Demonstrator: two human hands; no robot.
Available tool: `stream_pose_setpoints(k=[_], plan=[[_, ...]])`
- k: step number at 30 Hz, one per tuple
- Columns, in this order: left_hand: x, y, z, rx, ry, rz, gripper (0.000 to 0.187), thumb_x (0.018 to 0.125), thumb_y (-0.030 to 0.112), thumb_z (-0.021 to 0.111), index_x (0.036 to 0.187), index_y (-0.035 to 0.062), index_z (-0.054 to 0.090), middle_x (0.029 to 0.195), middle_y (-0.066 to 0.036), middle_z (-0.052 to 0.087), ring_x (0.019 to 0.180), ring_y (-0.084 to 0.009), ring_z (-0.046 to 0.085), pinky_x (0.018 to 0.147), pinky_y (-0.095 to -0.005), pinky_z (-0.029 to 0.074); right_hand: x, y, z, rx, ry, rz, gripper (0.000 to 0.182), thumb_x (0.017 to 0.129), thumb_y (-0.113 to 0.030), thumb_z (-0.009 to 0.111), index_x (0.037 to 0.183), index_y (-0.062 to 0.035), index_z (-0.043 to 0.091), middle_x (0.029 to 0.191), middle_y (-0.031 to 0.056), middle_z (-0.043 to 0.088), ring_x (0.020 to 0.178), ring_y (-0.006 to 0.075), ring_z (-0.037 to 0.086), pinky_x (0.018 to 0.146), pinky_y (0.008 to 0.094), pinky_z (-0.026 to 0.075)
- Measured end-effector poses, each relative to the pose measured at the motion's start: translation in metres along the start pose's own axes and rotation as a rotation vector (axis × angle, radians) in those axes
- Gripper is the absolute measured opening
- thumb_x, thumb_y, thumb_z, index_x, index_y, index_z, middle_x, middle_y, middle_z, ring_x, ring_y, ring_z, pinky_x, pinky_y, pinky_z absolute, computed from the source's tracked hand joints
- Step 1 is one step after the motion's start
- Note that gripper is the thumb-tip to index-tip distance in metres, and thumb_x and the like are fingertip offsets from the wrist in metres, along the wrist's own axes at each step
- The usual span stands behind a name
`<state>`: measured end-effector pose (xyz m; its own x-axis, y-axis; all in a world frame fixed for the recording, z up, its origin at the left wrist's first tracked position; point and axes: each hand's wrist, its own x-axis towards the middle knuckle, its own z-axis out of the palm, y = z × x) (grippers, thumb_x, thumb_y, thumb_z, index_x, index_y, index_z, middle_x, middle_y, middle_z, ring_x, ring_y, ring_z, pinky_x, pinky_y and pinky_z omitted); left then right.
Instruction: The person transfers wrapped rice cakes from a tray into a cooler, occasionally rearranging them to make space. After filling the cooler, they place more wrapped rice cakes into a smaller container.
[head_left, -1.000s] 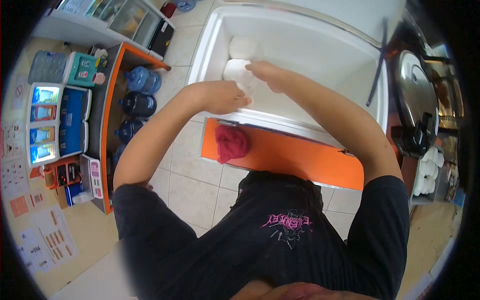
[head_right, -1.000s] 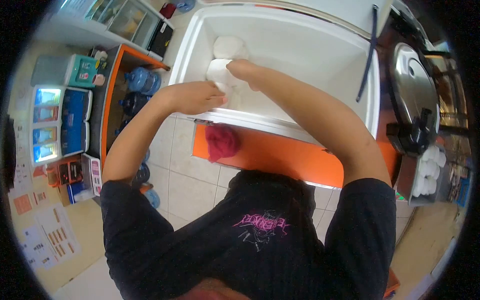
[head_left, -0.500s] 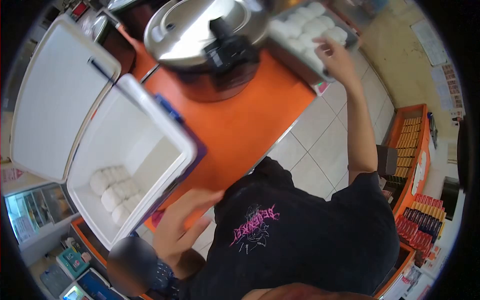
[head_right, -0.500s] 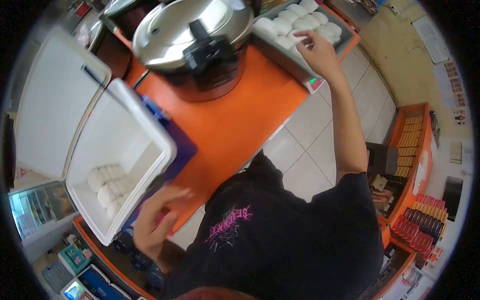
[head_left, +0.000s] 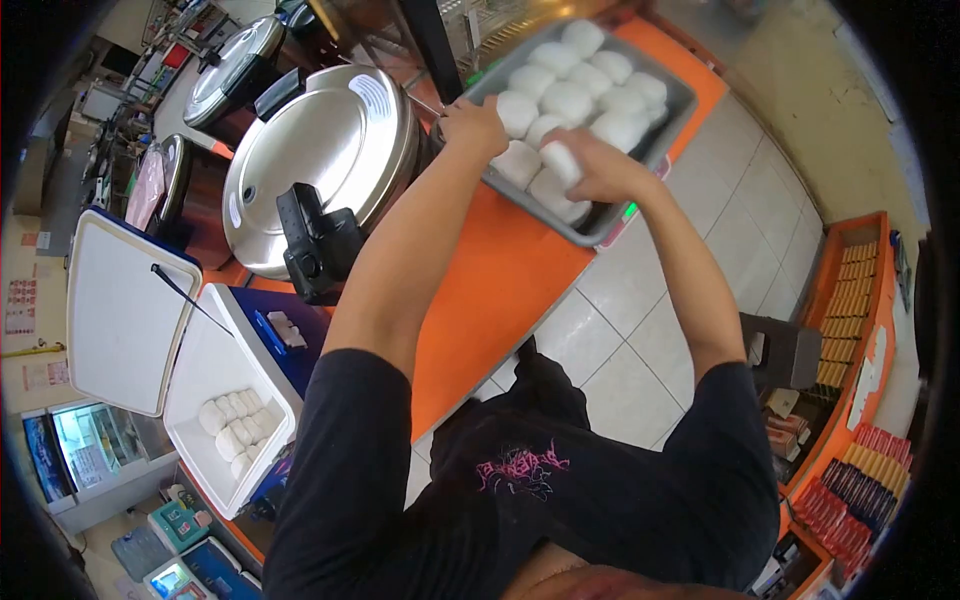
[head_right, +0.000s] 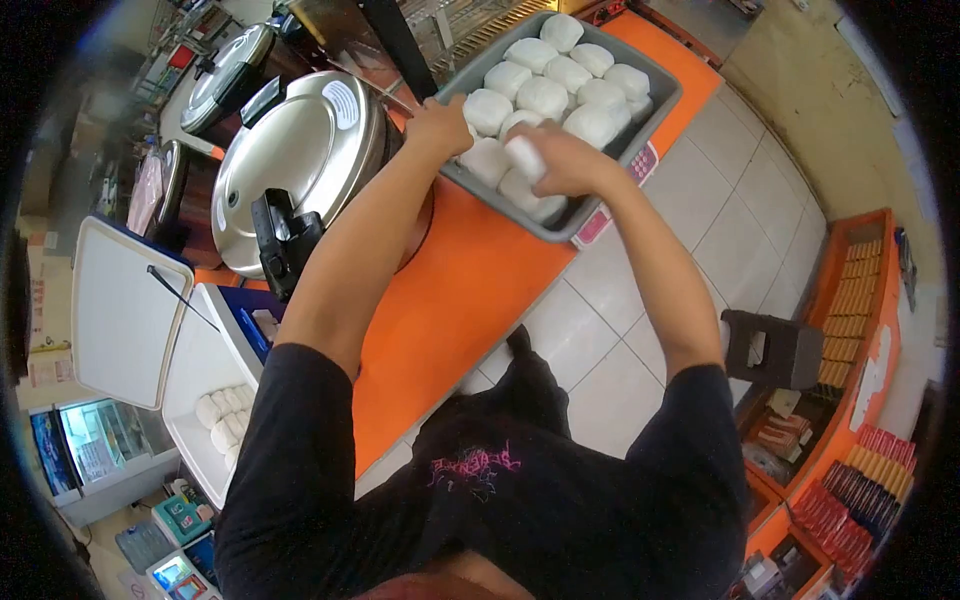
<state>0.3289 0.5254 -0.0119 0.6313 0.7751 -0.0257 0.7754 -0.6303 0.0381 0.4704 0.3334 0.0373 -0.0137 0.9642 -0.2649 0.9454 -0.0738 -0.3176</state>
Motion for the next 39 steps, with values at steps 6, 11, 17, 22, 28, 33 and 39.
stream_pose_setpoints(k=[6, 11, 17, 22, 28, 33, 39], plan=[[-0.002, 0.006, -0.018, 0.090, -0.092, -0.031, 0.067, 0.077, 0.033, 0.079, 0.138, 0.0153, 0.056, 0.134, -0.024, 0.052, 0.119, -0.0469, 0.058, 0.090, -0.0622, 0.052, -0.076, 0.021, -0.016, 1.487, 0.336, -0.119, 0.082, 0.083, -0.016, 0.077, 0.154, -0.0149, 0.036, 0.141, 0.0210, 0.052, 0.113, 0.0283, 0.062, 0.098, 0.0416, 0.051], [-0.091, 0.000, -0.071, -0.575, 0.358, 0.230, 0.060, 0.070, 0.032, 0.086, 0.122, 0.0077, 0.069, 0.112, -0.022, 0.068, 0.110, -0.0333, 0.066, 0.091, -0.0463, 0.055, -0.119, -0.020, -0.033, 1.856, 0.372, -0.361, 0.112, 0.076, -0.031, 0.086, 0.163, -0.0179, 0.016, 0.157, 0.0273, 0.030, 0.118, 0.0341, 0.057, 0.087, 0.0406, 0.057], [-0.354, -0.109, -0.125, -1.702, -0.332, 0.272, 0.061, 0.087, 0.018, 0.081, 0.142, 0.0046, 0.057, 0.134, -0.008, 0.061, 0.120, -0.0177, 0.059, 0.104, -0.0351, 0.049, -0.081, -0.173, -0.050, 1.555, 0.010, -0.669, 0.128, 0.066, -0.044, 0.092, 0.164, -0.0201, 0.014, 0.159, 0.0280, 0.023, 0.111, 0.0311, 0.057, 0.078, 0.0374, 0.061], [-0.563, -0.246, -0.115, -1.641, -0.055, -0.044, 0.072, 0.084, 0.037, 0.080, 0.142, 0.0042, 0.055, 0.138, -0.013, 0.058, 0.125, -0.0239, 0.056, 0.107, -0.0366, 0.044, -0.038, -0.435, -0.014, 1.196, -0.357, -0.583, 0.116, 0.064, -0.049, 0.087, 0.155, -0.0066, 0.030, 0.137, 0.0201, 0.056, 0.100, 0.0229, 0.067, 0.078, 0.0330, 0.060], [-0.741, -0.349, -0.137, -1.562, 0.369, -0.144, 0.063, 0.082, 0.029, 0.080, 0.138, 0.0082, 0.059, 0.130, -0.011, 0.059, 0.124, -0.0237, 0.054, 0.105, -0.0360, 0.042, 0.077, -0.714, 0.135, 0.730, -0.602, -0.593, 0.098, 0.074, -0.034, 0.085, 0.148, 0.0016, 0.032, 0.119, 0.0182, 0.063, 0.109, 0.0281, 0.065, 0.081, 0.0352, 0.058], [-0.764, -0.441, -0.178, -0.881, 0.317, -0.257, 0.060, 0.081, 0.036, 0.080, 0.131, 0.0080, 0.062, 0.129, -0.014, 0.055, 0.123, -0.0289, 0.053, 0.106, -0.0380, 0.039, 0.180, -0.841, 0.292, 0.459, -0.284, -0.557, 0.101, 0.072, -0.036, 0.087, 0.150, 0.0027, 0.036, 0.137, 0.0206, 0.059, 0.125, 0.0336, 0.060, 0.095, 0.0386, 0.057], [-0.721, -0.548, -0.137, -0.555, 0.159, -0.085, 0.045, 0.083, 0.017, 0.079, 0.124, 0.0133, 0.063, 0.131, -0.014, 0.053, 0.130, -0.0335, 0.050, 0.111, -0.0402, 0.040, 0.185, -0.839, 0.327, 0.316, -0.037, -0.641, 0.096, 0.074, -0.043, 0.088, 0.148, 0.0008, 0.045, 0.143, 0.0224, 0.057, 0.124, 0.0364, 0.062, 0.103, 0.0407, 0.052]])
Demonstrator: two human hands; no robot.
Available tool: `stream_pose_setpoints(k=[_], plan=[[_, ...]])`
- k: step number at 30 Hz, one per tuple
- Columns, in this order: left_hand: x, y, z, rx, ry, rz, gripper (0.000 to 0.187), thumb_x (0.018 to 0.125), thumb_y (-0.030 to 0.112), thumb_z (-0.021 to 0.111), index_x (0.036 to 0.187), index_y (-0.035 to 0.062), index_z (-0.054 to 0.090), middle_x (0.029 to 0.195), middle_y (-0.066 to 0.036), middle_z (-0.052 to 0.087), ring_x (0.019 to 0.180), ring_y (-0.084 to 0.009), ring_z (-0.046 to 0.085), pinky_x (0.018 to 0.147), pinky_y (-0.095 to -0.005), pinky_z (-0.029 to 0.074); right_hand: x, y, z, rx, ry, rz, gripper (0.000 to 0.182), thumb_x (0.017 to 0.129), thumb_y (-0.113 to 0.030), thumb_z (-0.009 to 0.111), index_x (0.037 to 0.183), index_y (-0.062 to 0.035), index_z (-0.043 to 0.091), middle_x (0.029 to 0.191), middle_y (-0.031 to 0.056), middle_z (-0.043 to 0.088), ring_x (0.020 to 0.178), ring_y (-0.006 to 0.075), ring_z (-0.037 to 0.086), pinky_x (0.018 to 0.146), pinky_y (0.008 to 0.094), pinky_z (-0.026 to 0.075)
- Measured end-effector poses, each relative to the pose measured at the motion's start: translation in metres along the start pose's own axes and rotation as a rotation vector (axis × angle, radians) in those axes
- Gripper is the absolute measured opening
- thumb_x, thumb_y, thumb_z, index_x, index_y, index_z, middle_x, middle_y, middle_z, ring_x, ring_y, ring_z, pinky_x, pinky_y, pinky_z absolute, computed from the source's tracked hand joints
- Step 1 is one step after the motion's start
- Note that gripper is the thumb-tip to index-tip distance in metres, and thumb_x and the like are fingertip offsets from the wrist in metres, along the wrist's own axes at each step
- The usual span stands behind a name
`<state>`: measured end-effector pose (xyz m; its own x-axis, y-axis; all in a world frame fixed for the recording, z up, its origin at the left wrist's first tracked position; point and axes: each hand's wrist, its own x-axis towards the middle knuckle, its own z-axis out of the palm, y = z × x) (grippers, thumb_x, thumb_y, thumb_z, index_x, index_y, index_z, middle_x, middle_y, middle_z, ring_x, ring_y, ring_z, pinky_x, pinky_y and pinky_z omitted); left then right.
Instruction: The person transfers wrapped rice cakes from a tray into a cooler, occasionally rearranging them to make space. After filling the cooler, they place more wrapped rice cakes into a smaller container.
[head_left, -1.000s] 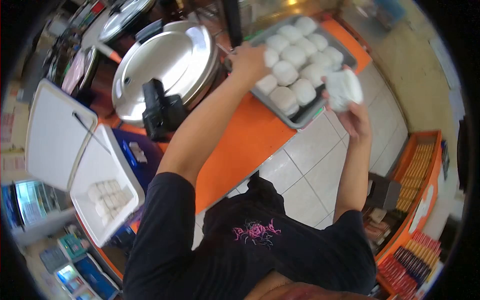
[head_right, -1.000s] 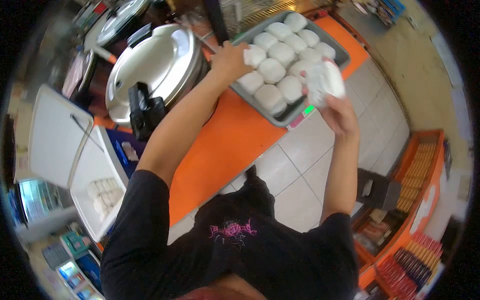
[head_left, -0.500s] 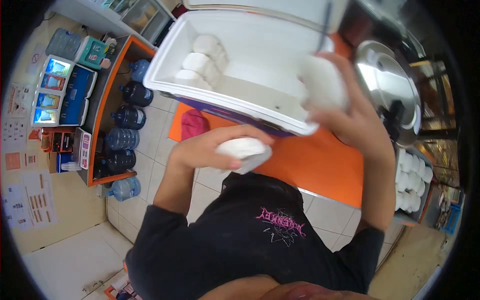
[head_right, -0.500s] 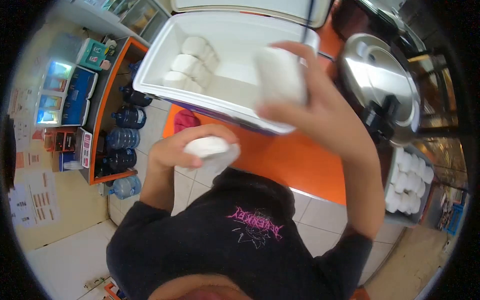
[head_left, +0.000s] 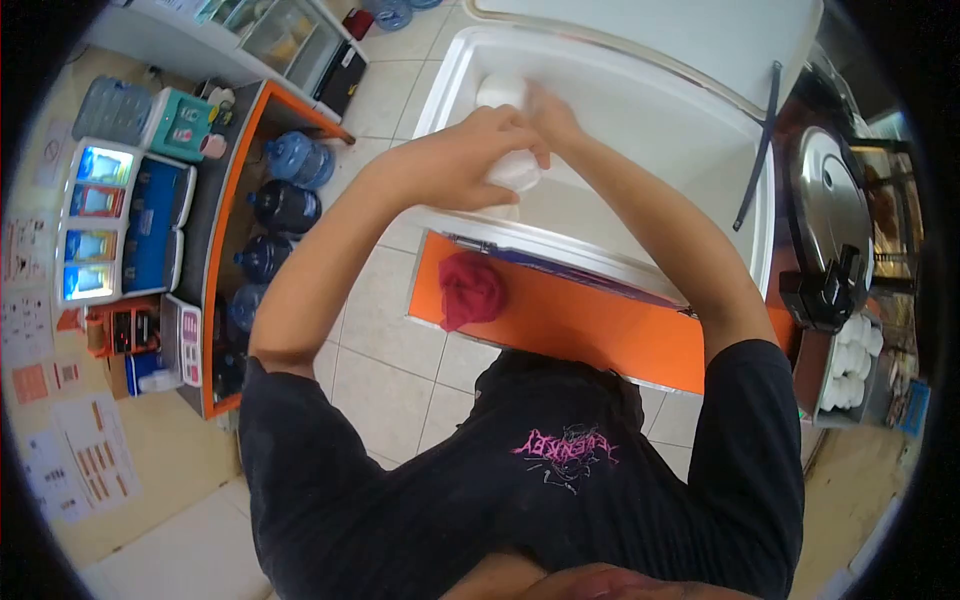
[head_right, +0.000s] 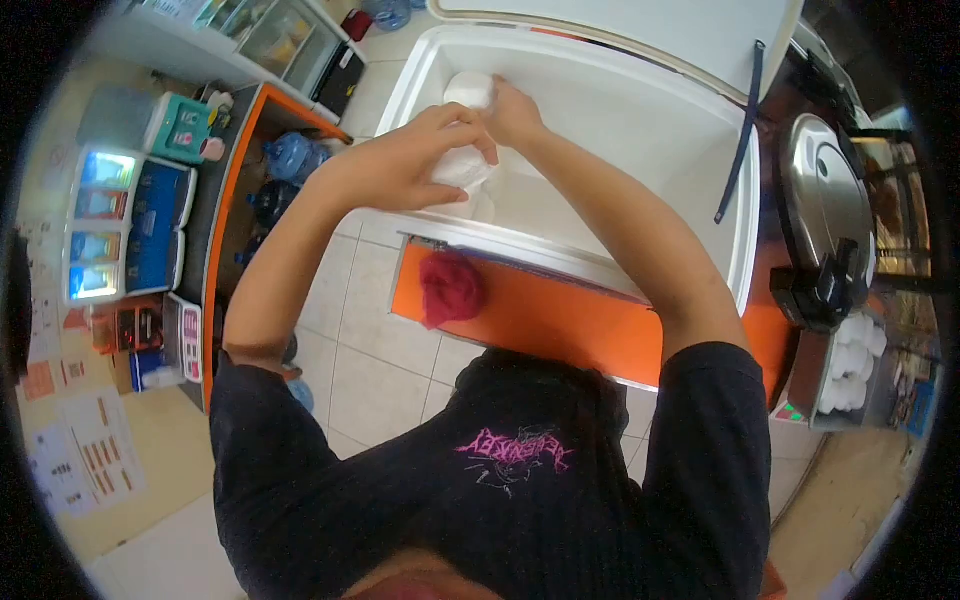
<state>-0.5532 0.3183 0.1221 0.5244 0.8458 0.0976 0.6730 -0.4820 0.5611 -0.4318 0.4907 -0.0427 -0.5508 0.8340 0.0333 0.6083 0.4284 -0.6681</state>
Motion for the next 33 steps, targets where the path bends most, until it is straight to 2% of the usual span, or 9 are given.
stream_pose_setpoints(k=[5, 12, 20, 22, 26, 27, 29, 31, 33], plan=[[0.040, -0.067, 0.027, 0.306, -0.404, -0.001, 0.052, 0.074, 0.014, 0.085, 0.122, 0.0178, 0.067, 0.136, -0.011, 0.053, 0.132, -0.0329, 0.049, 0.109, -0.0415, 0.043, -0.020, 0.007, -0.031, -0.112, 0.099, 0.053, 0.085, 0.081, -0.045, 0.083, 0.149, -0.0088, 0.048, 0.129, 0.0220, 0.065, 0.110, 0.0349, 0.068, 0.098, 0.0416, 0.055], [0.024, -0.093, 0.049, 0.596, -0.160, 0.181, 0.049, 0.078, 0.020, 0.082, 0.125, 0.0187, 0.068, 0.139, -0.014, 0.053, 0.132, -0.0322, 0.050, 0.106, -0.0452, 0.046, -0.040, 0.005, -0.063, 0.586, -0.334, 0.239, 0.066, 0.092, -0.025, 0.068, 0.153, -0.0109, 0.045, 0.139, 0.0164, 0.060, 0.116, 0.0271, 0.062, 0.096, 0.0424, 0.054], [0.025, -0.046, 0.066, 0.578, -0.034, -0.356, 0.051, 0.084, 0.014, 0.076, 0.133, 0.0162, 0.064, 0.130, -0.019, 0.056, 0.126, -0.0395, 0.054, 0.103, -0.0434, 0.048, -0.073, -0.024, -0.095, 0.459, -0.445, 0.290, 0.064, 0.095, -0.015, 0.054, 0.157, -0.0107, 0.039, 0.149, 0.0143, 0.055, 0.133, 0.0324, 0.054, 0.109, 0.0406, 0.045], [0.028, -0.031, 0.061, 0.496, -0.043, -0.437, 0.050, 0.086, 0.014, 0.075, 0.134, 0.0140, 0.062, 0.131, -0.020, 0.057, 0.125, -0.0398, 0.055, 0.103, -0.0436, 0.048, -0.088, -0.002, -0.134, 0.185, -0.357, -0.007, 0.059, 0.095, -0.018, 0.054, 0.153, -0.0100, 0.044, 0.143, 0.0145, 0.059, 0.128, 0.0320, 0.057, 0.106, 0.0400, 0.047], [0.017, 0.008, 0.060, 0.383, 0.097, -0.380, 0.039, 0.094, 0.018, 0.069, 0.130, 0.0059, 0.062, 0.133, -0.023, 0.061, 0.126, -0.0407, 0.056, 0.109, -0.0450, 0.044, -0.235, 0.000, -0.311, 0.051, -0.200, -0.341, 0.029, 0.095, -0.022, 0.064, 0.119, -0.0056, 0.069, 0.085, 0.0124, 0.072, 0.074, 0.0212, 0.069, 0.071, 0.0332, 0.055], [0.017, 0.034, 0.062, 0.411, 0.153, -0.384, 0.040, 0.096, 0.019, 0.067, 0.133, 0.0044, 0.061, 0.137, -0.023, 0.060, 0.130, -0.0398, 0.054, 0.111, -0.0442, 0.042, -0.282, 0.015, -0.357, -0.016, -0.172, -0.277, 0.033, 0.094, -0.023, 0.068, 0.122, -0.0059, 0.068, 0.088, 0.0107, 0.071, 0.074, 0.0168, 0.066, 0.071, 0.0298, 0.053], [0.033, 0.128, 0.069, 0.273, 0.304, -0.502, 0.036, 0.101, 0.014, 0.059, 0.135, 0.0023, 0.060, 0.139, -0.019, 0.060, 0.130, -0.0320, 0.057, 0.111, -0.0397, 0.042, -0.382, 0.064, -0.446, 0.019, 0.046, -0.583, 0.016, 0.099, -0.017, 0.065, 0.094, -0.0018, 0.068, 0.067, 0.0020, 0.059, 0.060, 0.0075, 0.053, 0.059, 0.0257, 0.039], [0.042, 0.196, 0.103, -0.080, 0.485, -0.503, 0.041, 0.104, 0.012, 0.053, 0.143, -0.0024, 0.051, 0.140, -0.017, 0.059, 0.129, -0.0277, 0.058, 0.108, -0.0397, 0.046, -0.501, 0.150, -0.499, 0.361, 0.459, -0.347, 0.022, 0.104, -0.018, 0.058, 0.104, 0.0001, 0.069, 0.067, -0.0008, 0.059, 0.059, 0.0053, 0.049, 0.057, 0.0242, 0.037], [0.024, 0.236, 0.150, -0.492, 0.475, -0.479, 0.038, 0.106, 0.017, 0.052, 0.139, -0.0033, 0.050, 0.131, -0.024, 0.062, 0.120, -0.0347, 0.063, 0.104, -0.0432, 0.050, -0.574, 0.219, -0.566, 0.181, 0.771, 0.051, 0.031, 0.107, -0.025, 0.054, 0.121, -0.0012, 0.067, 0.068, -0.0030, 0.060, 0.058, 0.0038, 0.048, 0.057, 0.0242, 0.037]])
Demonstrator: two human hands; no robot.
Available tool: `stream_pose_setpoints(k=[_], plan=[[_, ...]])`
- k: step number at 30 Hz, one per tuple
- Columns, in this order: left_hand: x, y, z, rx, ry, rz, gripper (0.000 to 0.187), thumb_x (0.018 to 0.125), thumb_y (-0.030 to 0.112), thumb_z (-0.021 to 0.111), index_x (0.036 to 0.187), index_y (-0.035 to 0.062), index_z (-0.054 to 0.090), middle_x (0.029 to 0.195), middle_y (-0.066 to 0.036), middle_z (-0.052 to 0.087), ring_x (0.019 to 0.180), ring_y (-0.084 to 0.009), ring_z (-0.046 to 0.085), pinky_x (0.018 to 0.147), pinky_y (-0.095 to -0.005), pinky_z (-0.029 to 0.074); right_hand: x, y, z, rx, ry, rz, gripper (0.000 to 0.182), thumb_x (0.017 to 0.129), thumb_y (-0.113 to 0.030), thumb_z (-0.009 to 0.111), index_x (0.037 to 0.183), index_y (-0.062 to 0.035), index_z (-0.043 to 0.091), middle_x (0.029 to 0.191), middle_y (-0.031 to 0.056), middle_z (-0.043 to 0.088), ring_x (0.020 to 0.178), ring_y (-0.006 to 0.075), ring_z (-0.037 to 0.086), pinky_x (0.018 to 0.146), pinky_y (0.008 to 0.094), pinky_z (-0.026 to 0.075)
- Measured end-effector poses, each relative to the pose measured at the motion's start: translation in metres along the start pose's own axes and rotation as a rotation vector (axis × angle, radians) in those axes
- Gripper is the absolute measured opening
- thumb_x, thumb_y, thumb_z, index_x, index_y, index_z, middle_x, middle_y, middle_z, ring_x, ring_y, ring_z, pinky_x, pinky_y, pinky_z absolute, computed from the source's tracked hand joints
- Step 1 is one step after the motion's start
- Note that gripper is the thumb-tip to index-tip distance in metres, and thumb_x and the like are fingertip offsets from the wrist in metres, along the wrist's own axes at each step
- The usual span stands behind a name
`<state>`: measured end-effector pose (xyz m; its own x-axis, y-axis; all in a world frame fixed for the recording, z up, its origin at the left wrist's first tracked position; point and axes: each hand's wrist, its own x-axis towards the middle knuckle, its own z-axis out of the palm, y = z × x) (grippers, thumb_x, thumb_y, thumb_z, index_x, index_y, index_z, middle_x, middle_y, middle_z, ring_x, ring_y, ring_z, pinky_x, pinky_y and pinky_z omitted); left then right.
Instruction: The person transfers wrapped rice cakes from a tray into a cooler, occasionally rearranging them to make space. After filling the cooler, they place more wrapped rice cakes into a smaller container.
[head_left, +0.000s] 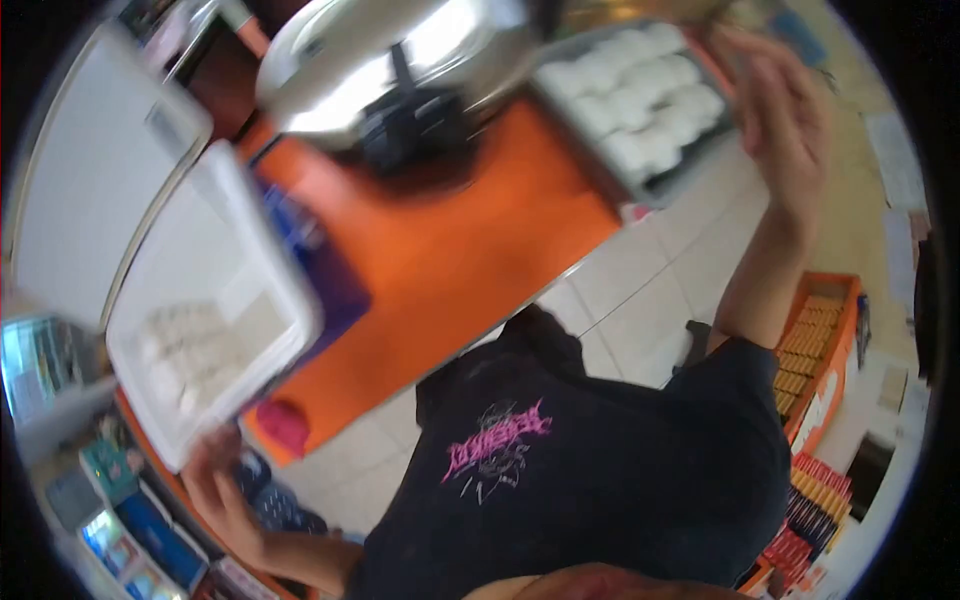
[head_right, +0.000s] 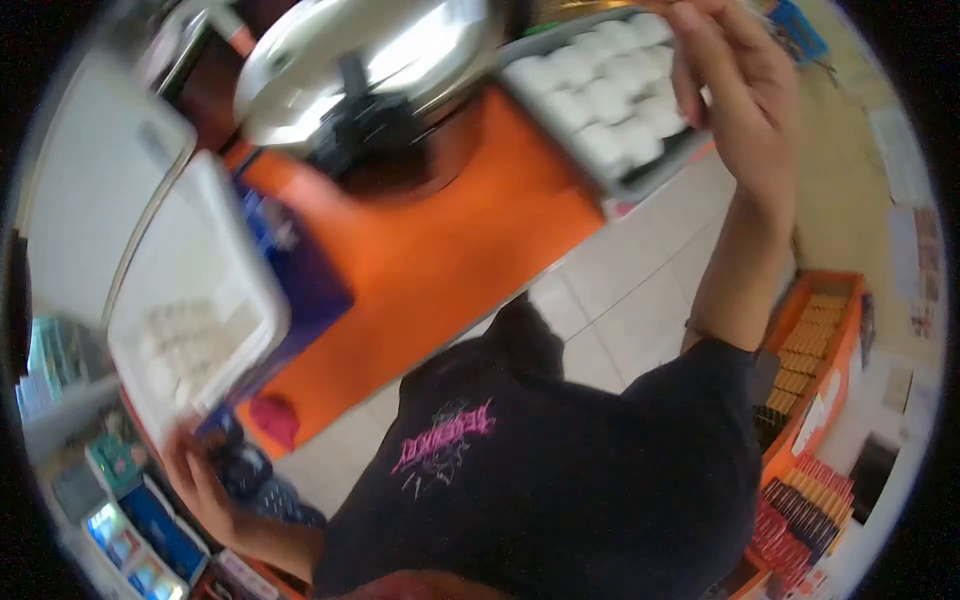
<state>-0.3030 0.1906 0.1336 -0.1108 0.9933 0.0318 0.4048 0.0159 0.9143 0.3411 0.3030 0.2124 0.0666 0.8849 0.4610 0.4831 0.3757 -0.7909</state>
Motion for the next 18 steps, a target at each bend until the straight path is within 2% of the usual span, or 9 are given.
stream_pose_setpoints(k=[2, 4, 6, 8, 11, 12, 15, 17, 18], plan=[[0.007, 0.058, 0.117, -0.369, -0.537, 0.291, 0.032, 0.105, 0.016, 0.054, 0.131, -0.0033, 0.055, 0.126, -0.026, 0.064, 0.113, -0.0373, 0.065, 0.100, -0.0446, 0.052, 0.016, 0.075, -0.085, -0.364, 0.129, 0.201, 0.038, 0.104, -0.027, 0.059, 0.135, -0.0048, 0.063, 0.076, -0.0004, 0.064, 0.065, 0.0050, 0.052, 0.062, 0.0235, 0.042], [0.025, 0.091, 0.214, -0.357, -0.772, 0.195, 0.034, 0.103, 0.016, 0.059, 0.131, -0.0025, 0.057, 0.126, -0.024, 0.065, 0.112, -0.0349, 0.066, 0.097, -0.0418, 0.052, 0.024, 0.193, -0.164, -0.474, 0.146, 0.310, 0.040, 0.091, -0.025, 0.071, 0.127, -0.0067, 0.067, 0.100, 0.0119, 0.073, 0.083, 0.0178, 0.069, 0.076, 0.0318, 0.055], [0.050, 0.127, 0.315, -0.164, -0.891, 0.080, 0.037, 0.101, 0.017, 0.062, 0.134, 0.0006, 0.059, 0.127, -0.020, 0.065, 0.115, -0.0328, 0.065, 0.098, -0.0395, 0.051, 0.031, 0.286, -0.210, -0.674, 0.082, 0.369, 0.051, 0.088, -0.030, 0.075, 0.133, -0.0073, 0.064, 0.114, 0.0137, 0.073, 0.095, 0.0238, 0.071, 0.084, 0.0355, 0.056], [0.073, 0.159, 0.398, 0.106, -1.005, 0.334, 0.041, 0.101, 0.019, 0.062, 0.139, 0.0039, 0.058, 0.130, -0.017, 0.064, 0.117, -0.0311, 0.064, 0.099, -0.0377, 0.050, 0.047, 0.356, -0.224, -0.748, 0.000, 0.536, 0.060, 0.085, -0.035, 0.077, 0.136, -0.0089, 0.061, 0.118, 0.0165, 0.073, 0.107, 0.0311, 0.070, 0.094, 0.0409, 0.055], [0.091, 0.200, 0.486, 0.001, -1.240, 0.315, 0.041, 0.102, 0.018, 0.059, 0.140, 0.0046, 0.056, 0.135, -0.017, 0.062, 0.120, -0.0317, 0.062, 0.096, -0.0393, 0.051, 0.075, 0.465, -0.219, -0.760, -0.092, 0.299, 0.073, 0.081, -0.038, 0.079, 0.143, -0.0079, 0.054, 0.127, 0.0211, 0.067, 0.118, 0.0376, 0.065, 0.099, 0.0450, 0.052], [0.095, 0.210, 0.511, 0.013, -1.241, 0.317, 0.041, 0.102, 0.018, 0.059, 0.140, 0.0046, 0.056, 0.135, -0.017, 0.062, 0.120, -0.0317, 0.062, 0.096, -0.0393, 0.051, 0.090, 0.478, -0.207, -0.807, -0.107, 0.159, 0.076, 0.081, -0.038, 0.079, 0.144, -0.0067, 0.052, 0.130, 0.0226, 0.064, 0.122, 0.0396, 0.062, 0.100, 0.0460, 0.052], [0.096, 0.229, 0.570, 0.120, -1.254, 0.403, 0.040, 0.102, 0.019, 0.059, 0.140, 0.0053, 0.057, 0.133, -0.017, 0.063, 0.118, -0.0311, 0.062, 0.095, -0.0387, 0.052, 0.124, 0.470, -0.164, -0.873, -0.130, 0.266, 0.077, 0.079, -0.038, 0.080, 0.142, -0.0037, 0.051, 0.134, 0.0239, 0.059, 0.125, 0.0425, 0.059, 0.101, 0.0475, 0.051], [0.092, 0.237, 0.598, 0.109, -1.275, 0.439, 0.039, 0.102, 0.020, 0.058, 0.139, 0.0054, 0.057, 0.126, -0.017, 0.064, 0.114, -0.0304, 0.063, 0.094, -0.0380, 0.052, 0.139, 0.456, -0.141, -0.985, 0.072, 0.553, 0.070, 0.077, -0.035, 0.079, 0.135, -0.0035, 0.056, 0.136, 0.0238, 0.057, 0.125, 0.0455, 0.058, 0.102, 0.0489, 0.051], [0.090, 0.239, 0.607, 0.118, -1.271, 0.436, 0.039, 0.102, 0.020, 0.058, 0.139, 0.0054, 0.057, 0.126, -0.017, 0.064, 0.114, -0.0304, 0.063, 0.094, -0.0380, 0.052, 0.148, 0.464, -0.141, -0.975, 0.072, 0.551, 0.070, 0.077, -0.035, 0.079, 0.135, -0.0035, 0.056, 0.136, 0.0238, 0.057, 0.125, 0.0455, 0.058, 0.102, 0.0489, 0.051]])
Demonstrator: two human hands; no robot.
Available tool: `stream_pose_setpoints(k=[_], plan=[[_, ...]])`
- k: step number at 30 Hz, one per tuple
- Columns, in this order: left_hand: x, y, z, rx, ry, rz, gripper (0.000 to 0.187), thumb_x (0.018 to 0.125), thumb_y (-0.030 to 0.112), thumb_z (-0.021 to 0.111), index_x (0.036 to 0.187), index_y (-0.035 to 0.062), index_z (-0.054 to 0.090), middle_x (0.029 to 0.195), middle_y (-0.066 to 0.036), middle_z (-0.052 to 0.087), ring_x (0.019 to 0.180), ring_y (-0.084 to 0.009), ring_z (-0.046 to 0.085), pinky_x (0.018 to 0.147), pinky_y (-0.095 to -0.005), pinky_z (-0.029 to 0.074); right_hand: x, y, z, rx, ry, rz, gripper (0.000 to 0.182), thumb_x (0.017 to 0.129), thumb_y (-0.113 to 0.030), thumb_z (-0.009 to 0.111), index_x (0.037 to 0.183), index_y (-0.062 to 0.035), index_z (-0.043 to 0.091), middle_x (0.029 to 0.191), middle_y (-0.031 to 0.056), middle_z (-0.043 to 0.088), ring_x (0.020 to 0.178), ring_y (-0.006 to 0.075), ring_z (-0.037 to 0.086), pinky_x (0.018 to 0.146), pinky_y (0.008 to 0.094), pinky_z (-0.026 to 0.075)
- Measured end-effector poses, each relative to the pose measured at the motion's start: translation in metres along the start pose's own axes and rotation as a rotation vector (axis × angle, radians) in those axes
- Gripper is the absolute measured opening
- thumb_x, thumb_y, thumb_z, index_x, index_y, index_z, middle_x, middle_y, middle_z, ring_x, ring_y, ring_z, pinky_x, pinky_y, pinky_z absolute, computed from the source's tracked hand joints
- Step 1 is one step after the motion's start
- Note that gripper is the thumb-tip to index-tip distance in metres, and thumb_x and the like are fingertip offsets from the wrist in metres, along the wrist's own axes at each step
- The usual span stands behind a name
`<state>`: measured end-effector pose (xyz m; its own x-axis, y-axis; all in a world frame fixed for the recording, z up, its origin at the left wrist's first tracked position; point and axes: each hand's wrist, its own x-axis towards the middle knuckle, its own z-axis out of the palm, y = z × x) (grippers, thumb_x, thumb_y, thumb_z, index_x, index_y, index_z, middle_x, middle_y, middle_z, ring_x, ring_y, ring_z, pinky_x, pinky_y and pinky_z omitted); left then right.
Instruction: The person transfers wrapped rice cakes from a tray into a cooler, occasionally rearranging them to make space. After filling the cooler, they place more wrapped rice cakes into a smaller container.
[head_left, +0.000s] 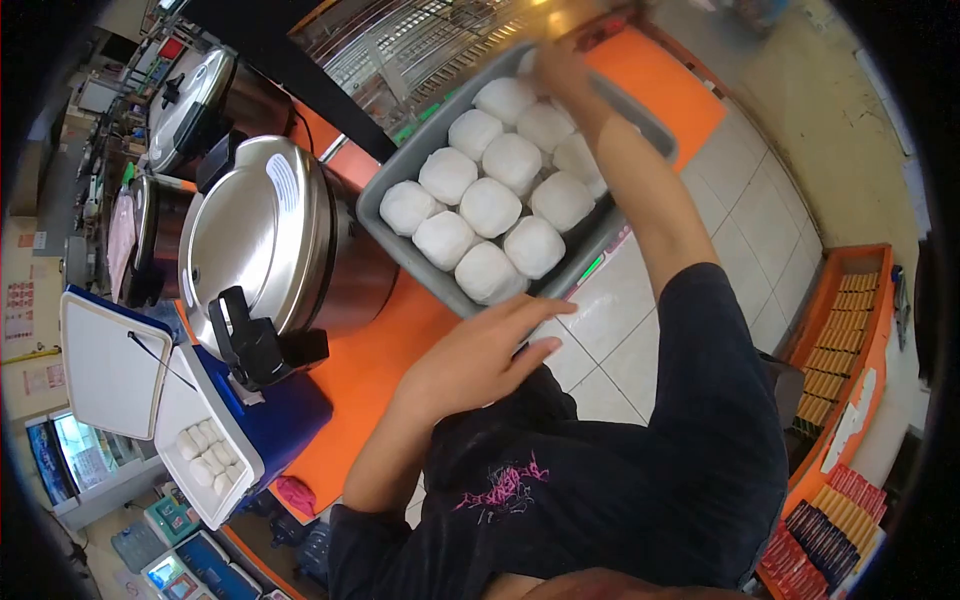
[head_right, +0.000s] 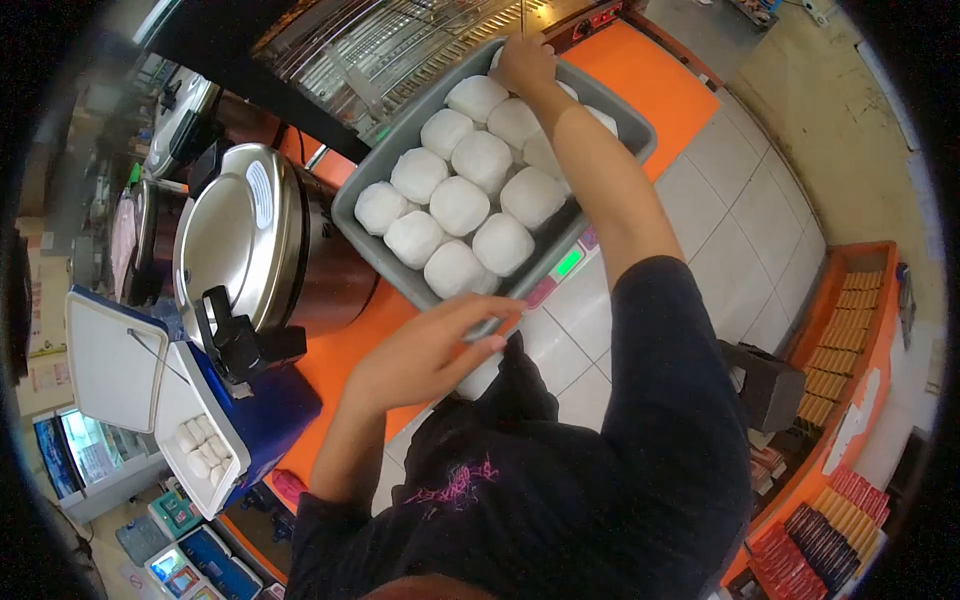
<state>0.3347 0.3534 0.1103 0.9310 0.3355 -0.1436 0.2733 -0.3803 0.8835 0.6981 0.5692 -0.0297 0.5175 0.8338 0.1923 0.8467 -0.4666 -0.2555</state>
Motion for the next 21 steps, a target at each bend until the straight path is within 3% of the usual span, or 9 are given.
stream_pose_setpoints(k=[6, 8, 12, 14, 16, 18, 19, 20, 21], plan=[[0.012, -0.017, 0.008, -0.122, -0.018, -0.018, 0.040, 0.103, 0.020, 0.058, 0.141, 0.0083, 0.056, 0.119, -0.013, 0.066, 0.111, -0.0253, 0.064, 0.091, -0.0382, 0.052, 0.018, -0.001, -0.002, 0.105, -0.145, 0.035, 0.056, 0.073, -0.026, 0.079, 0.123, -0.0024, 0.066, 0.122, 0.0236, 0.069, 0.114, 0.0404, 0.067, 0.096, 0.0470, 0.055], [0.016, -0.026, 0.004, -0.166, 0.043, -0.066, 0.040, 0.103, 0.021, 0.058, 0.142, 0.0099, 0.055, 0.117, -0.010, 0.066, 0.109, -0.0210, 0.063, 0.091, -0.0368, 0.051, 0.039, 0.026, 0.019, 0.076, -0.152, -0.169, 0.062, 0.073, -0.044, 0.083, 0.116, 0.0002, 0.070, 0.108, 0.0249, 0.073, 0.098, 0.0380, 0.073, 0.087, 0.0499, 0.058], [0.041, -0.027, -0.004, -0.243, 0.033, -0.175, 0.040, 0.104, 0.022, 0.059, 0.142, 0.0105, 0.055, 0.116, -0.009, 0.066, 0.109, -0.0181, 0.063, 0.092, -0.0348, 0.050, 0.041, 0.051, 0.008, 0.206, -0.229, -0.080, 0.060, 0.070, -0.043, 0.087, 0.108, 0.0007, 0.074, 0.109, 0.0229, 0.074, 0.104, 0.0352, 0.072, 0.091, 0.0431, 0.057], [0.057, -0.029, -0.002, -0.251, 0.086, -0.158, 0.040, 0.105, 0.024, 0.058, 0.142, 0.0109, 0.055, 0.117, -0.008, 0.065, 0.110, -0.0160, 0.062, 0.090, -0.0337, 0.050, 0.044, 0.067, 0.017, 0.336, -0.151, -0.130, 0.072, 0.065, -0.052, 0.089, 0.110, 0.0013, 0.073, 0.108, 0.0218, 0.074, 0.101, 0.0338, 0.073, 0.086, 0.0423, 0.059], [0.072, -0.040, 0.002, -0.268, 0.092, -0.104, 0.043, 0.105, 0.026, 0.058, 0.145, 0.0103, 0.051, 0.119, -0.011, 0.065, 0.113, -0.0184, 0.063, 0.091, -0.0348, 0.051, 0.019, 0.063, -0.023, 0.492, -0.108, -0.154, 0.067, 0.071, -0.050, 0.089, 0.109, 0.0019, 0.073, 0.111, 0.0176, 0.075, 0.096, 0.0280, 0.074, 0.081, 0.0397, 0.060], [0.093, -0.050, 0.002, -0.598, 0.364, -0.180, 0.051, 0.105, 0.029, 0.059, 0.149, 0.0101, 0.044, 0.126, -0.014, 0.064, 0.117, -0.0233, 0.063, 0.094, -0.0366, 0.052, -0.025, 0.038, -0.087, 1.047, -0.319, 0.022, 0.061, 0.081, -0.047, 0.084, 0.114, 0.0025, 0.073, 0.115, 0.0135, 0.073, 0.097, 0.0217, 0.072, 0.080, 0.0358, 0.060], [0.104, -0.048, -0.003, -0.802, 0.475, -0.232, 0.055, 0.104, 0.033, 0.061, 0.151, 0.0109, 0.041, 0.133, -0.018, 0.061, 0.119, -0.0288, 0.063, 0.098, -0.0409, 0.054, -0.041, 0.032, -0.103, 1.043, -0.318, 0.024, 0.061, 0.081, -0.047, 0.084, 0.114, 0.0025, 0.073, 0.115, 0.0135, 0.073, 0.097, 0.0217, 0.072, 0.080, 0.0358, 0.060], [0.117, -0.049, -0.007, -0.810, 0.471, -0.237, 0.055, 0.104, 0.033, 0.061, 0.151, 0.0109, 0.041, 0.133, -0.018, 0.061, 0.119, -0.0288, 0.063, 0.098, -0.0409, 0.054, -0.058, 0.029, -0.114, 1.183, -0.442, -0.028, 0.059, 0.085, -0.046, 0.081, 0.118, 0.0025, 0.072, 0.115, 0.0118, 0.072, 0.097, 0.0197, 0.071, 0.081, 0.0338, 0.060], [0.131, -0.052, -0.012, -1.092, 0.539, -0.163, 0.055, 0.104, 0.034, 0.061, 0.150, 0.0096, 0.042, 0.135, -0.018, 0.059, 0.119, -0.0306, 0.063, 0.097, -0.0426, 0.055, -0.076, 0.025, -0.123, 1.320, -0.566, -0.082, 0.057, 0.090, -0.044, 0.077, 0.121, 0.0025, 0.071, 0.115, 0.0102, 0.071, 0.097, 0.0176, 0.069, 0.081, 0.0319, 0.059]])
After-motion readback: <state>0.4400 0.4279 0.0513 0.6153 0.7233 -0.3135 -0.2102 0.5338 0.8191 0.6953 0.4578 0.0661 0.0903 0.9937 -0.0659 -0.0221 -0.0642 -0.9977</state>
